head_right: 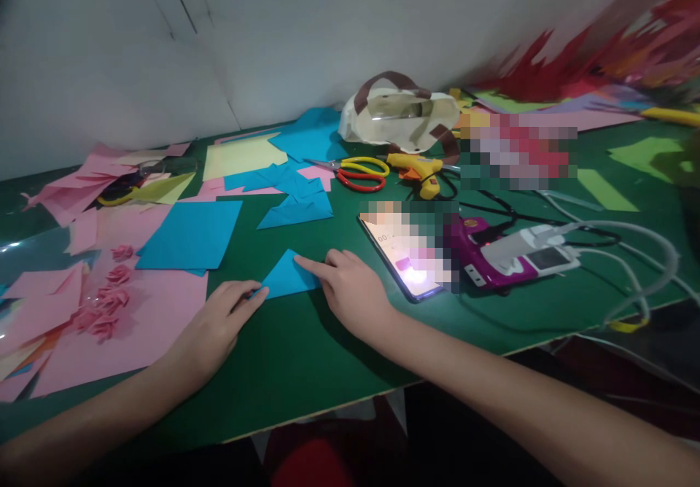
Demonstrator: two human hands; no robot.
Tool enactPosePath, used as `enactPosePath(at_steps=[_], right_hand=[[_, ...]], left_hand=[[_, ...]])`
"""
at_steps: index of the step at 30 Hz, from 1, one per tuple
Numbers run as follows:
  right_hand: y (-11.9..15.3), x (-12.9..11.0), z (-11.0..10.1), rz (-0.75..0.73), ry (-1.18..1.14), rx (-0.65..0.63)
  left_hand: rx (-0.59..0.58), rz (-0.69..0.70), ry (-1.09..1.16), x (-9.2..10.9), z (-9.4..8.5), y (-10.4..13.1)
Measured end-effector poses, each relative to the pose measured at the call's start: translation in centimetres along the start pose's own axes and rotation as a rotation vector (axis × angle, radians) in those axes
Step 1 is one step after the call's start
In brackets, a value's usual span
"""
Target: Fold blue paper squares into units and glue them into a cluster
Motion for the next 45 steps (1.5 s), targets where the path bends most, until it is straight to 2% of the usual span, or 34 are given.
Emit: enactPosePath(at_steps=[8,13,16,21,25,31,45], right_hand=[[-0.2,-0.1,0.2,-0.011,0.055,-0.022],[-0.2,-0.3,0.4,-0.024,0.108,-0.013],[-0.1,-0.4,0.6,-0.035,0.141,-0.002],[0.0,-0.6,0.7,-0.058,0.191,0.005],[0.0,-0.8,0.6,-0.067,0.219,0.006],[-0.1,-1.0,0.4,-0.099,0.277,0.009],[0.0,-0.7,0.7,-0.134,0.243,0.038]], left_hand=[[-0.042,-0.097,0.122,-0.7,-0.1,-0.2],[-0.062,0.029,-0.143,0.5,0.1,-0.2],[-0.074,0.069,-0.218,1.8,0.2,0.1],[-0.188,0.124,-0.451,4.3,-0.2,0.7],[-0.176,0.103,-0.437,5.4,-0.7,0.9],[-0.097,0.078,-0.441,5.7,-0.8,0.9],[-0.136,-0.044,-0.335,5.6,-0.2,1.4]])
Point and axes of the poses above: each hand's wrist, its own y-axis away from the middle knuckle, its own z-axis out of the palm, x = y × z, the point moved 2 cm from there along -y, towards the middle knuckle, and after that the axes turned 6 degrees about x, right-handed, at the moved point
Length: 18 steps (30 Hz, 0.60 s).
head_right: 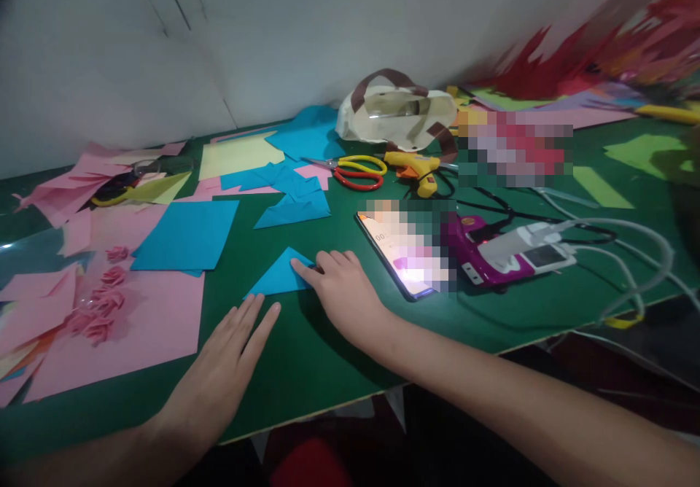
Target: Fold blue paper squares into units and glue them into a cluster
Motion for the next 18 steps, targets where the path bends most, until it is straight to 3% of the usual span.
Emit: enactPosePath(at_steps=[4,8,13,18], right_hand=[[0.0,-0.1,0.0,0.015,-0.008,0.001],[0.0,-0.1,0.0,0.044,-0.008,0.001],[0.1,-0.1,0.1,0.034,-0.016,0.003],[0.3,0.0,0.1,0.025,-0.01,0.01]], left_hand=[[0.026,-0.029,0.112,-0.8,0.3,-0.1],[0.081,-0.09,0.278,-3.2,0.4,-1.3],[0.017,-0.187,0.586,-6.0,0.2,-3.0],[-0.063,-0.336,0.673,-6.5,-0.1,-3.7]])
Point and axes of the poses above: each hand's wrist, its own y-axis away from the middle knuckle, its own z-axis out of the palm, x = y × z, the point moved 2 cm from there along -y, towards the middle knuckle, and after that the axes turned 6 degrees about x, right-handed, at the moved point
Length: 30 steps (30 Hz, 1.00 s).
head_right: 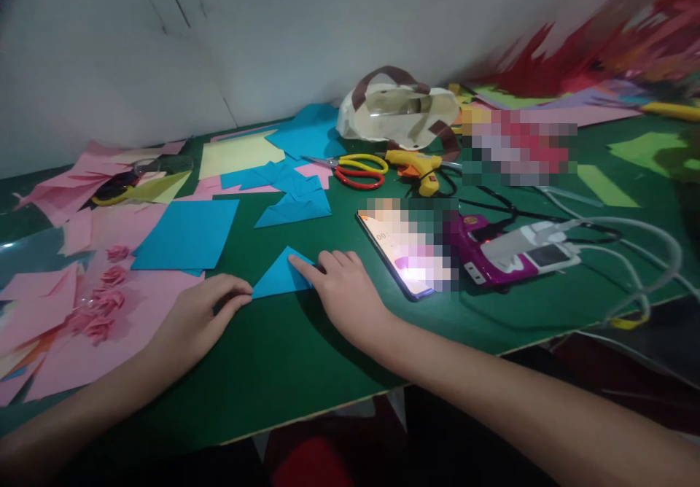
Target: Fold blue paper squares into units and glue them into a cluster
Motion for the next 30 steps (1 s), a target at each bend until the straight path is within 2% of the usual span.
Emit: enactPosePath(at_steps=[10,17,27,30], right_hand=[[0.07,-0.03,-0.17,-0.02,0.03,0.005],[-0.02,-0.04,-0.09,-0.02,0.046,-0.019],[-0.15,0.01,-0.16,-0.017,0.044,-0.044],[-0.13,-0.02,-0.15,-0.004,0.029,-0.059]], left_hand=[[-0.041,-0.058,-0.137,0.38,0.14,-0.04],[-0.107,-0.142,-0.084,0.38,-0.38,-0.78],[-0.07,-0.109,-0.194,0.96,-0.21,-0.71],[-0.069,-0.041,-0.219,1.0,0.0,-0.59]])
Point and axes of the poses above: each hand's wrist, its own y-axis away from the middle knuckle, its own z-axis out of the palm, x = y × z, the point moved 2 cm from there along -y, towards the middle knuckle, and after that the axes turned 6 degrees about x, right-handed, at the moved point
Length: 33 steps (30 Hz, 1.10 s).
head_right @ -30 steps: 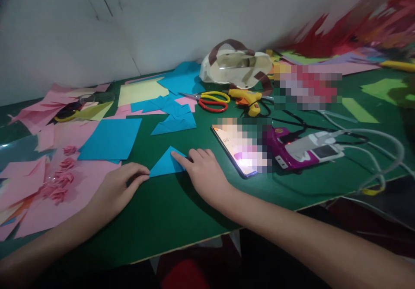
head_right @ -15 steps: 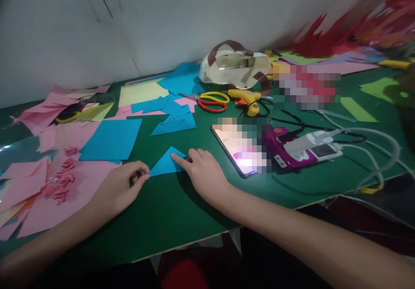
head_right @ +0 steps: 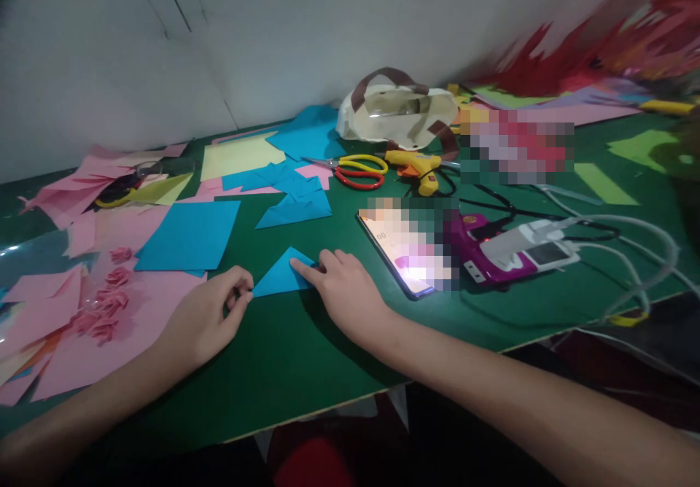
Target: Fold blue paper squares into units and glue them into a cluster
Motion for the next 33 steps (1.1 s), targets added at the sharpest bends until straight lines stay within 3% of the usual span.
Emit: enactPosePath(at_steps=[3,7,10,14,22,28,33], right_hand=[[0.0,0.0,0.1,0.01,-0.019,-0.001],[0.1,0.0,0.2,0.014,-0.021,0.003],[0.1,0.0,0.3,0.01,-0.031,0.018],[0.1,0.2,-0.1,0.021,-0.106,0.033],[0.1,1.6,-0.5,0.092,-0.18,0.095],[0.3,1.9,-0.4,0.158,-0.266,0.072],[0.9,2.4,-0.3,0.214,-0.289,0.074]], left_hand=[[0.042,0.124,-0.078,0.0,0.7,0.3],[0.215,0.377,-0.245,0.2,1.9,1.1],[0.201,0.522,-0.307,0.7,2.4,1.7],[0.045,0.535,-0.468,1.5,2.6,1.9],[-0.102,0.505,-0.576,2.5,2.5,1.8],[-0.171,0.46,-0.549,2.3,2.2,1.4],[-0.147,0.409,-0.496,2.0,2.2,1.4]])
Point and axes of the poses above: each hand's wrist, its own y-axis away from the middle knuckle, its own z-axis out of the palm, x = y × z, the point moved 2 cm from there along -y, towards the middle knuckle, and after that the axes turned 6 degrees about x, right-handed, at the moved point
